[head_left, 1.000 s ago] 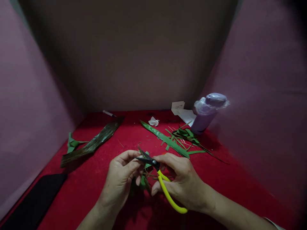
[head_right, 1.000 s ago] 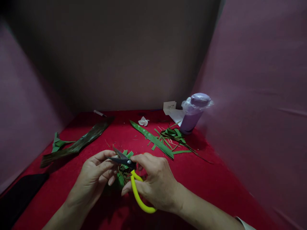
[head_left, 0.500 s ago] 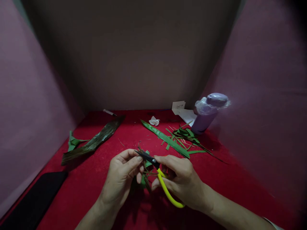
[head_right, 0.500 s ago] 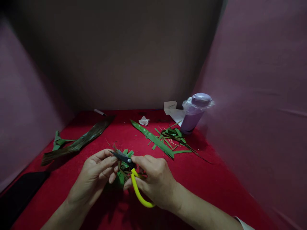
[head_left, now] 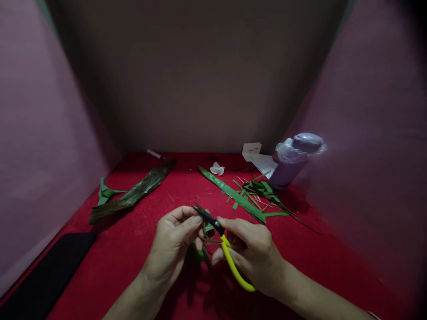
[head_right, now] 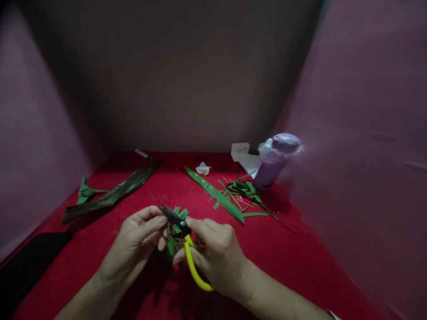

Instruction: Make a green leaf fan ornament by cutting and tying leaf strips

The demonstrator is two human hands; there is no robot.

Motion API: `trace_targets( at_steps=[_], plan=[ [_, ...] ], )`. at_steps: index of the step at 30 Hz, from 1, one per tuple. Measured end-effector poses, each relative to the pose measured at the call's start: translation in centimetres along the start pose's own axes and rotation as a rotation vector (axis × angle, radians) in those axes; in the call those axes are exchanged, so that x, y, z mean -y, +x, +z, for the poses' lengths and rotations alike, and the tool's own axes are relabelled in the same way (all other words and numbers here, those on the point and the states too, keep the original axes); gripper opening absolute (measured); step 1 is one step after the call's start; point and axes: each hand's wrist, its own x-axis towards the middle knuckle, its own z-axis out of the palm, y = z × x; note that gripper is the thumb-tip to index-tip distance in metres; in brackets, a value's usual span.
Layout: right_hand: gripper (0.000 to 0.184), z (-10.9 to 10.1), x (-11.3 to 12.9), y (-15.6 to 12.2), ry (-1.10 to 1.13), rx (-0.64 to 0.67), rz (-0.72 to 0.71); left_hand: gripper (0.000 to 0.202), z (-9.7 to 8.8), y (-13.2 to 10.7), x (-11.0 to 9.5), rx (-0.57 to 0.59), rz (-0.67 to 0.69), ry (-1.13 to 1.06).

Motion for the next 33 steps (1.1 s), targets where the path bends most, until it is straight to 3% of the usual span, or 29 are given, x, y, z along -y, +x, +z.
trace_targets(
  at_steps=[10,22,33],
  plan=[
    [0.045,0.58,-0.38,-0.37,-0.008,0.016,0.012,0.008,-0.33,0.15,0.24,0.003,0.001,0.001],
    [0.06,0.62,-0.21,-0.44,0.025,0.05,0.137,0.01,0.0,0.05,-0.11,-0.023,0.011,-0.008],
    [0.048,0.96,0.4,-0.44,0.123,0.053,0.139,0.011,-0.16,-0.05,0.21,-0.003,0.023,0.0]
  ],
)
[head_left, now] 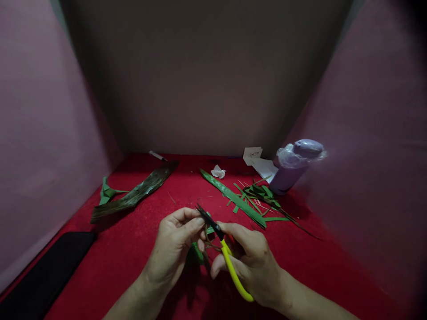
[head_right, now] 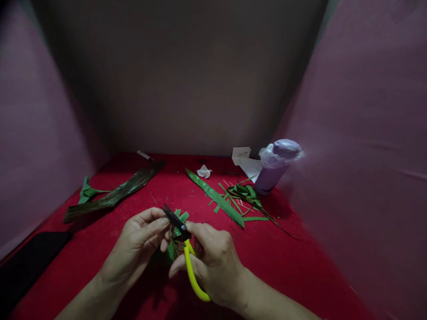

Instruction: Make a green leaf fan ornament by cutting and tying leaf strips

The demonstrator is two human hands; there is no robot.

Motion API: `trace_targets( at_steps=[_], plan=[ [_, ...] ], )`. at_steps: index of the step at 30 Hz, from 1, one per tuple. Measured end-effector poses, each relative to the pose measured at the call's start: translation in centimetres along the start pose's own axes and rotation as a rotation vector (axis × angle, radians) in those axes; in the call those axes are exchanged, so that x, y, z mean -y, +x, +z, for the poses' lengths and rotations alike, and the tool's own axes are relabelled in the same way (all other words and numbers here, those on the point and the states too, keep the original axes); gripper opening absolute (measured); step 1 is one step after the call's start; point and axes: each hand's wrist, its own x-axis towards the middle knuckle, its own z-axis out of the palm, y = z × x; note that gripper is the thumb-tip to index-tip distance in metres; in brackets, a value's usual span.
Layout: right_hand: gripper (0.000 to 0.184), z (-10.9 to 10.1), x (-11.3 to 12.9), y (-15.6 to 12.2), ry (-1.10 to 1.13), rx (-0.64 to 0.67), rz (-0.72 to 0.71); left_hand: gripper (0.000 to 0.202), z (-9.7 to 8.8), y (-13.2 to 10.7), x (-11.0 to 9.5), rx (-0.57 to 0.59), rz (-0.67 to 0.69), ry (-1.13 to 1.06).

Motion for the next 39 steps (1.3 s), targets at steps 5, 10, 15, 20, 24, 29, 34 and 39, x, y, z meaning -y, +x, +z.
trace_targets(
  at_steps=[5,10,15,20,24,29,34,39],
  plan=[
    [0.041,-0.15,-0.03,-0.12,0.011,0.017,-0.018,0.009,-0.21,0.02,0.17,0.02,0.002,0.016],
    [0.041,-0.15,-0.19,-0.11,-0.018,-0.021,-0.062,0.009,-0.1,0.04,-0.1,0.026,0.004,0.02],
    [0.041,-0.06,-0.37,-0.01,-0.037,-0.043,-0.073,0.009,-0.09,0.02,-0.31,0.025,0.001,0.009],
    [0.04,0.0,-0.53,-0.2,-0.011,-0.022,-0.047,0.009,0.07,0.07,-0.37,0.02,0.003,-0.001],
    [0.033,-0.02,-0.15,-0.17,0.049,-0.023,-0.029,0.01,0.08,0.06,-0.3,0.022,0.006,-0.002],
    [0.023,-0.13,0.43,0.05,0.167,0.02,0.033,0.012,0.1,0.1,-0.31,0.023,0.006,0.009],
    [0.027,-0.1,0.31,-0.02,0.192,0.04,0.087,0.012,0.08,0.13,-0.35,0.022,-0.007,0.009],
    [0.025,-0.23,0.36,0.18,0.212,0.07,0.116,0.011,0.04,-0.04,-0.26,0.018,-0.013,0.012]
  ],
)
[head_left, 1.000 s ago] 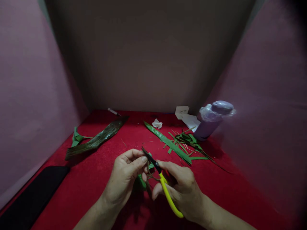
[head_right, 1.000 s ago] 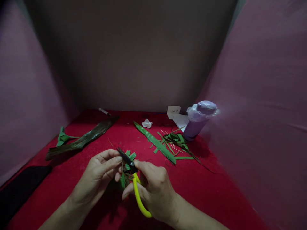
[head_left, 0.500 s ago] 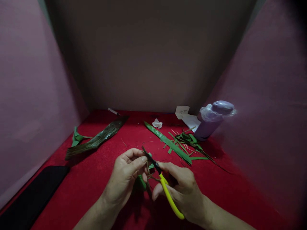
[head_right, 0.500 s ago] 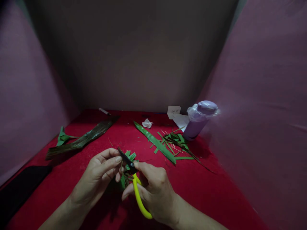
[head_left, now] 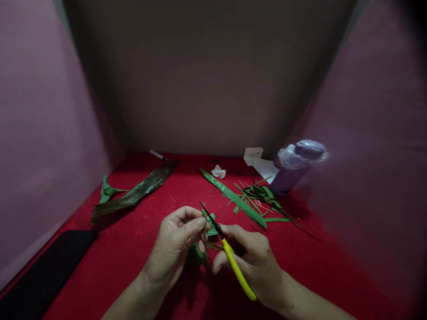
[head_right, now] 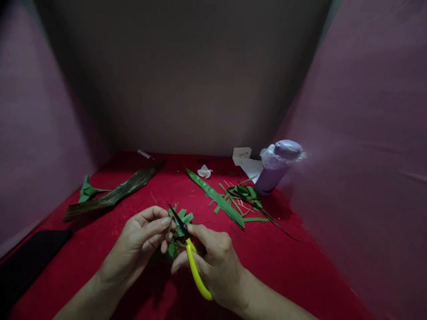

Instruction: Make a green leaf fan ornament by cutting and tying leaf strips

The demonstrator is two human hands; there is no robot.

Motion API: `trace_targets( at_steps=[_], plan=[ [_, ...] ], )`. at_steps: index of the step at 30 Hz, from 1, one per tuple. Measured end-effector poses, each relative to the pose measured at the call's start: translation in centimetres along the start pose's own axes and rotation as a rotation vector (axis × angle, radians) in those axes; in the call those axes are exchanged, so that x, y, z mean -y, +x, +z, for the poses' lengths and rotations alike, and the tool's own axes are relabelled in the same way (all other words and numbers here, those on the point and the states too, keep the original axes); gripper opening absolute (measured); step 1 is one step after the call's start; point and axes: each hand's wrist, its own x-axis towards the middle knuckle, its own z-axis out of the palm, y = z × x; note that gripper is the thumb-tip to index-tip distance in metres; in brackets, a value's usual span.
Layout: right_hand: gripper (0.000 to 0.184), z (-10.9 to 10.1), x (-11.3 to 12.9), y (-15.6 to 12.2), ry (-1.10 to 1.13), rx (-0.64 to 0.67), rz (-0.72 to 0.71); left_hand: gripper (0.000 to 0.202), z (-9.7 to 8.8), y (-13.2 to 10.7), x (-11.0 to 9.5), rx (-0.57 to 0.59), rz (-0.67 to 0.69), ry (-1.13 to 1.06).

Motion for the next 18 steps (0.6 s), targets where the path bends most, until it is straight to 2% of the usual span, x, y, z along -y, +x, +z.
trace_targets(
  at_steps=[3,6,13,15,18],
  plan=[
    [0.029,-0.3,0.0,0.3,-0.005,-0.07,0.059,0.013,0.0,0.0,0.0,0.0,-0.002,-0.008],
    [0.039,-0.9,-0.4,0.5,0.112,-0.09,0.175,0.013,0.0,0.0,0.0,0.003,-0.011,-0.016],
    [0.065,-1.4,-0.9,0.6,0.527,0.057,0.343,0.011,-0.1,0.1,0.0,0.008,-0.031,-0.007],
    [0.068,-1.6,-0.8,0.8,0.543,0.016,0.347,0.011,-0.2,0.1,0.0,0.01,-0.025,-0.006],
    [0.065,-2.5,-1.1,1.4,0.43,-0.139,0.27,0.01,-0.4,0.3,0.0,0.021,-0.035,-0.018]
  ],
)
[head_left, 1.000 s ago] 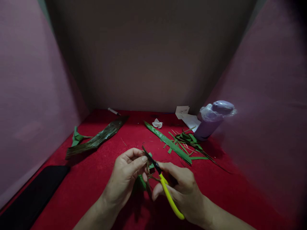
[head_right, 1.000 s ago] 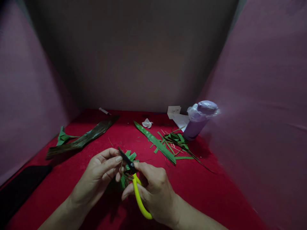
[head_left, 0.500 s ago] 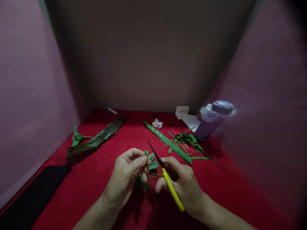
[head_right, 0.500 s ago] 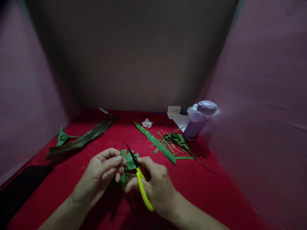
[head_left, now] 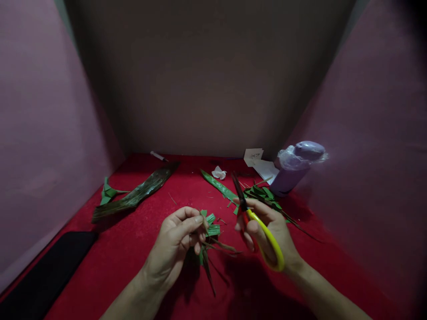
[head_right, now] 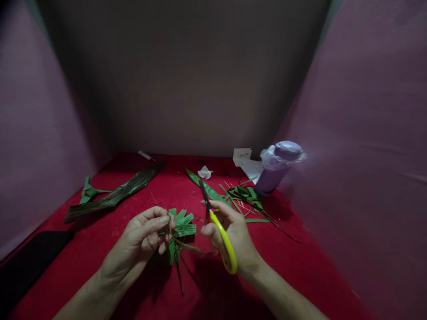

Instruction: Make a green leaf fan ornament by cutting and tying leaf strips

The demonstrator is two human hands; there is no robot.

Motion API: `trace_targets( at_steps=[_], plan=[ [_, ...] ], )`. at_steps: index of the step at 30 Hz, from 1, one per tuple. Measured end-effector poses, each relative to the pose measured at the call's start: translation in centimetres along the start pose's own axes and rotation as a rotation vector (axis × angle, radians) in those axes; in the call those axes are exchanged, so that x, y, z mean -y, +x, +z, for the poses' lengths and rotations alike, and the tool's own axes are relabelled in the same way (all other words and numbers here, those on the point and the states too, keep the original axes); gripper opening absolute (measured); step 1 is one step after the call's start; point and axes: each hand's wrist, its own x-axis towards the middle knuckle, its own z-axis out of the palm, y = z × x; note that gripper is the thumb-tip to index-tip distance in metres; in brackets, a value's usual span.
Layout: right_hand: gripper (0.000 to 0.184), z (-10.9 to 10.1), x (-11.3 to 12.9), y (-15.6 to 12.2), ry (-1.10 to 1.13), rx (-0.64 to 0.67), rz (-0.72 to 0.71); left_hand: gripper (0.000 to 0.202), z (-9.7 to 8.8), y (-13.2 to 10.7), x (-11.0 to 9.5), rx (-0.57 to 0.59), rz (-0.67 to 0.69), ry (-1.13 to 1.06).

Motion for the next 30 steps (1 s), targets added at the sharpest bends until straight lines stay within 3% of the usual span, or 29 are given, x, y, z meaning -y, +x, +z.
trace_targets(
  at_steps=[2,4,7,10,14,16,18,20,22,26,30],
  plan=[
    [0.056,-1.0,0.1,0.7,-0.233,-0.085,-0.075,0.009,-0.1,0.1,0.0,0.01,-0.024,-0.021],
    [0.044,-2.1,-0.2,1.5,-0.633,-0.129,-0.087,0.008,-0.1,0.1,-0.1,0.026,-0.048,-0.043],
    [0.038,-3.5,-1.1,2.5,-1.126,-0.073,-0.015,0.01,0.0,0.0,-0.1,0.052,-0.066,-0.057],
    [0.037,-3.8,-2.1,2.9,-1.355,-0.005,0.015,0.01,0.1,0.0,-0.2,0.061,-0.056,-0.038],
    [0.025,-2.9,-2.0,2.7,-1.512,-0.067,-0.045,0.008,0.0,-0.1,-0.1,-0.005,0.032,0.036],
    [0.022,-2.1,-1.2,2.0,-1.373,-0.086,-0.15,0.007,-0.1,-0.2,0.2,-0.055,0.113,0.105],
    [0.019,-1.2,-0.4,1.1,-0.964,-0.042,-0.242,0.006,0.0,-0.4,0.6,-0.063,0.197,0.197],
    [0.019,-0.3,0.3,0.1,-0.518,0.11,-0.172,0.005,0.1,-0.5,1.0,-0.021,0.257,0.281],
    [0.021,0.5,0.6,-0.7,-0.238,0.186,-0.044,0.005,0.1,-0.4,1.4,0.018,0.267,0.327],
    [0.022,1.5,0.5,-1.1,0.057,0.216,0.184,0.007,0.3,-0.2,1.9,0.008,0.207,0.323],
    [0.026,1.8,0.9,-1.0,0.123,0.258,0.215,0.007,0.4,-0.3,2.1,0.004,0.249,0.353]
  ],
)
